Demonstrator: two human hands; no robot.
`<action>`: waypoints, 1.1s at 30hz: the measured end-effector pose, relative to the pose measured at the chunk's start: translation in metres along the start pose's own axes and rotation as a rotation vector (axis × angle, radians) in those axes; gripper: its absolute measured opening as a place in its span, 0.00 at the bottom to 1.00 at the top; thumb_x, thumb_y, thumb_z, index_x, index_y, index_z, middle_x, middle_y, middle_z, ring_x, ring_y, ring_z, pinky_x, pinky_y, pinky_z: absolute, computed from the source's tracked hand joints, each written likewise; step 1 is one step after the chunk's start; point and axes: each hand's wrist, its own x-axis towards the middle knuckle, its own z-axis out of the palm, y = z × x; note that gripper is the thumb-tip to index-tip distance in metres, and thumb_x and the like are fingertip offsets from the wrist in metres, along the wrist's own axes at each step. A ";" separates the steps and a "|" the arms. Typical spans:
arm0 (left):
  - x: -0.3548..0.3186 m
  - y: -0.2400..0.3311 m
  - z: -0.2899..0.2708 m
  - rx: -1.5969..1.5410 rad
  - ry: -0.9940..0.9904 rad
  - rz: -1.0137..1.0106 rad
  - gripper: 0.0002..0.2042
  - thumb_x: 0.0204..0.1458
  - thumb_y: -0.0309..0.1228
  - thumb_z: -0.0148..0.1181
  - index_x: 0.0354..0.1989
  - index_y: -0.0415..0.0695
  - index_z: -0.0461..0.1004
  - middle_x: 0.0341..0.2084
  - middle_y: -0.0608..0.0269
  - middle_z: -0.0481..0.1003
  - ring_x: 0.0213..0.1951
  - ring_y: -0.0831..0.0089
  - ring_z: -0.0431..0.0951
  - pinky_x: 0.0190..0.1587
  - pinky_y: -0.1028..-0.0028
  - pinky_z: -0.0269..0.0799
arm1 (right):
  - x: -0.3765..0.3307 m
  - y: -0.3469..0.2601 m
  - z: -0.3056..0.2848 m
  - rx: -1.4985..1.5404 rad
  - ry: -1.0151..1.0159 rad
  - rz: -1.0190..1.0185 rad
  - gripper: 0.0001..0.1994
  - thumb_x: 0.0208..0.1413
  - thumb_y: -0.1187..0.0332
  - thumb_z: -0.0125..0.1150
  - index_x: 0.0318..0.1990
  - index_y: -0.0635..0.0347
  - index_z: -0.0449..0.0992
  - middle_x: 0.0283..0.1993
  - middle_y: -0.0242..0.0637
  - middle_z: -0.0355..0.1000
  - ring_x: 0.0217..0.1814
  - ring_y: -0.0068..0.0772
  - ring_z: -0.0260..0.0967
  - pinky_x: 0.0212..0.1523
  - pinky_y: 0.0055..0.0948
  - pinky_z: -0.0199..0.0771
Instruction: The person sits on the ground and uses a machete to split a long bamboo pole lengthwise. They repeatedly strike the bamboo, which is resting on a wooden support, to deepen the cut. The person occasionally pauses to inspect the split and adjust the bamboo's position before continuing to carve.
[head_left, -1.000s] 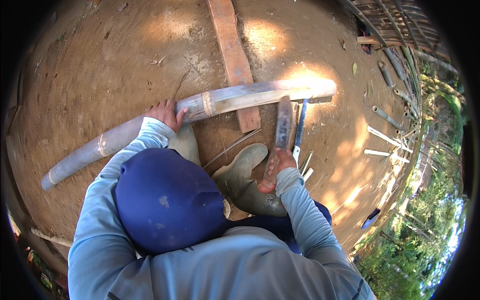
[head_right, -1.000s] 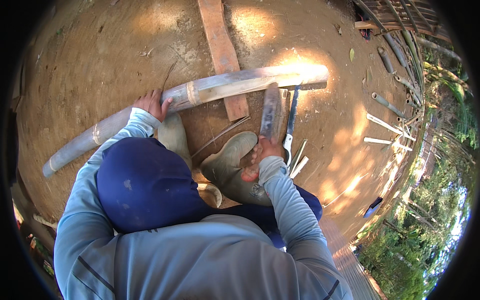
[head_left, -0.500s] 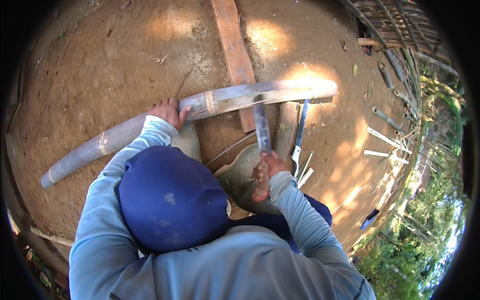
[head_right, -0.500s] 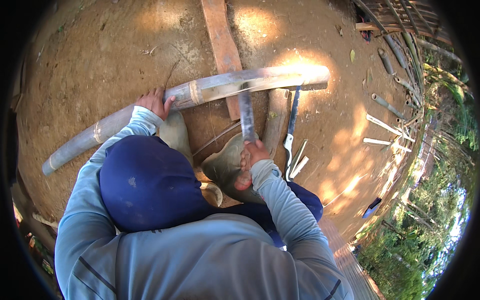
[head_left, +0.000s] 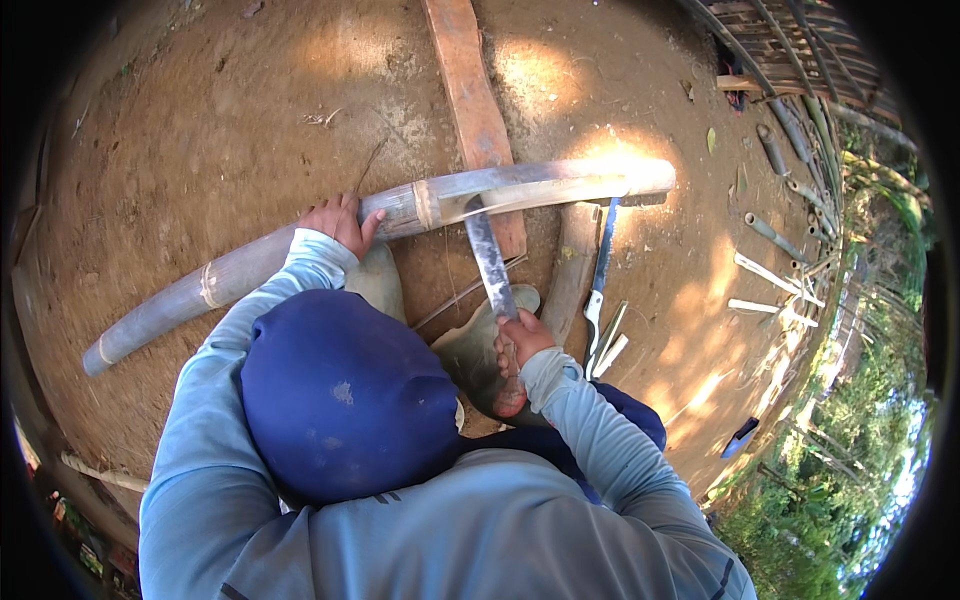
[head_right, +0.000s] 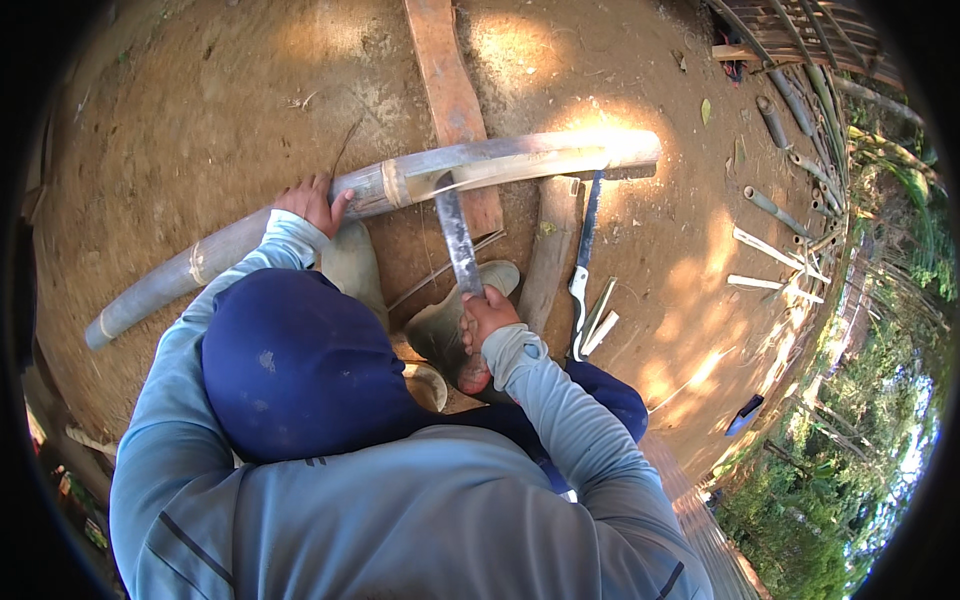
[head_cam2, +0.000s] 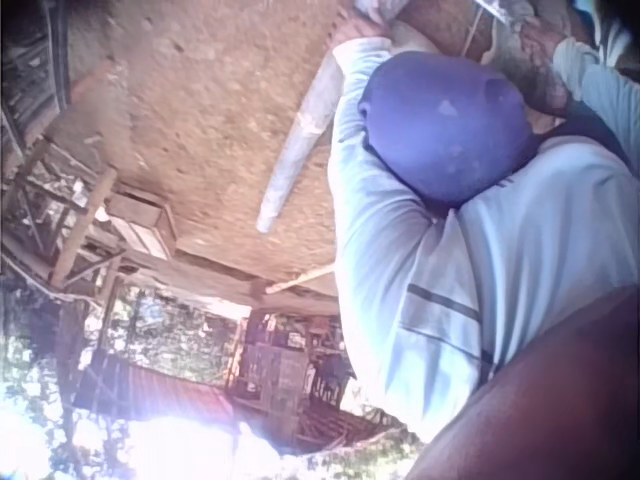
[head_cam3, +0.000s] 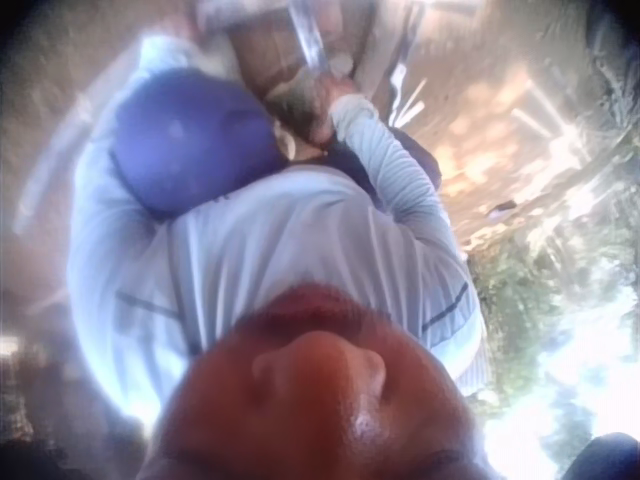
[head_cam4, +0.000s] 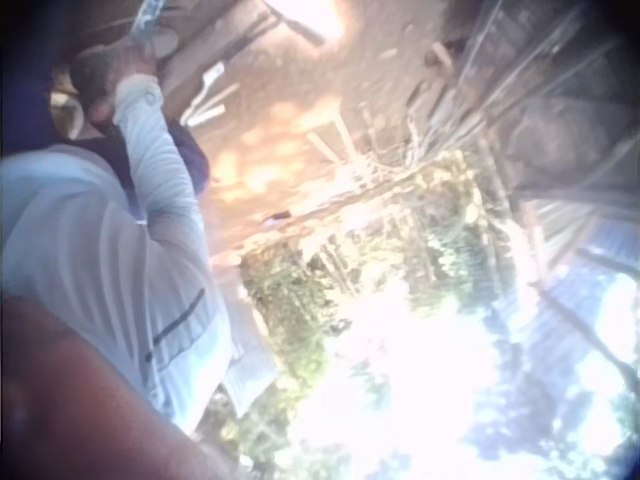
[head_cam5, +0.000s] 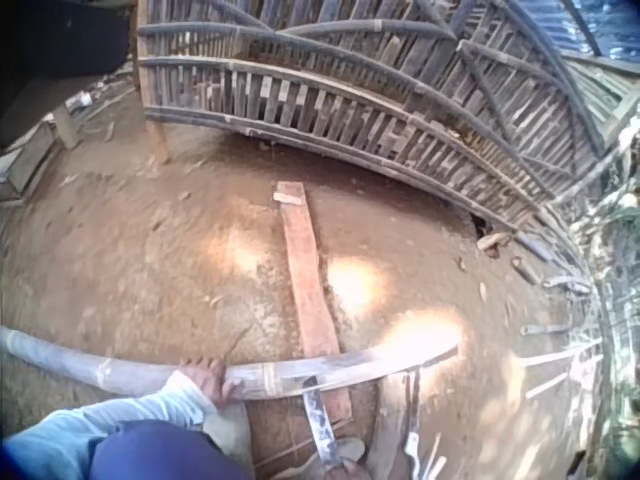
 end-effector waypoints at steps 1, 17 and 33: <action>0.000 0.000 0.003 0.010 0.027 0.008 0.29 0.62 0.59 0.47 0.48 0.42 0.76 0.41 0.46 0.79 0.45 0.47 0.81 0.51 0.52 0.75 | 0.005 -0.001 0.002 0.151 0.116 -0.019 0.10 0.63 0.61 0.57 0.48 0.49 0.67 0.23 0.34 0.67 0.16 0.32 0.63 0.15 0.37 0.65; 0.001 0.005 -0.007 0.030 -0.025 0.003 0.28 0.63 0.57 0.47 0.51 0.40 0.74 0.43 0.45 0.79 0.46 0.45 0.80 0.49 0.52 0.75 | 0.011 -0.014 0.009 0.100 0.074 -0.025 0.11 0.64 0.62 0.56 0.50 0.51 0.68 0.24 0.36 0.67 0.17 0.33 0.64 0.16 0.39 0.66; 0.043 -0.001 -0.036 -0.016 -0.401 -0.067 0.46 0.47 0.74 0.52 0.55 0.39 0.76 0.44 0.40 0.81 0.50 0.47 0.81 0.55 0.55 0.75 | 0.033 -0.041 -0.037 0.103 0.290 -0.262 0.10 0.64 0.58 0.57 0.46 0.50 0.68 0.24 0.35 0.67 0.17 0.34 0.65 0.16 0.40 0.66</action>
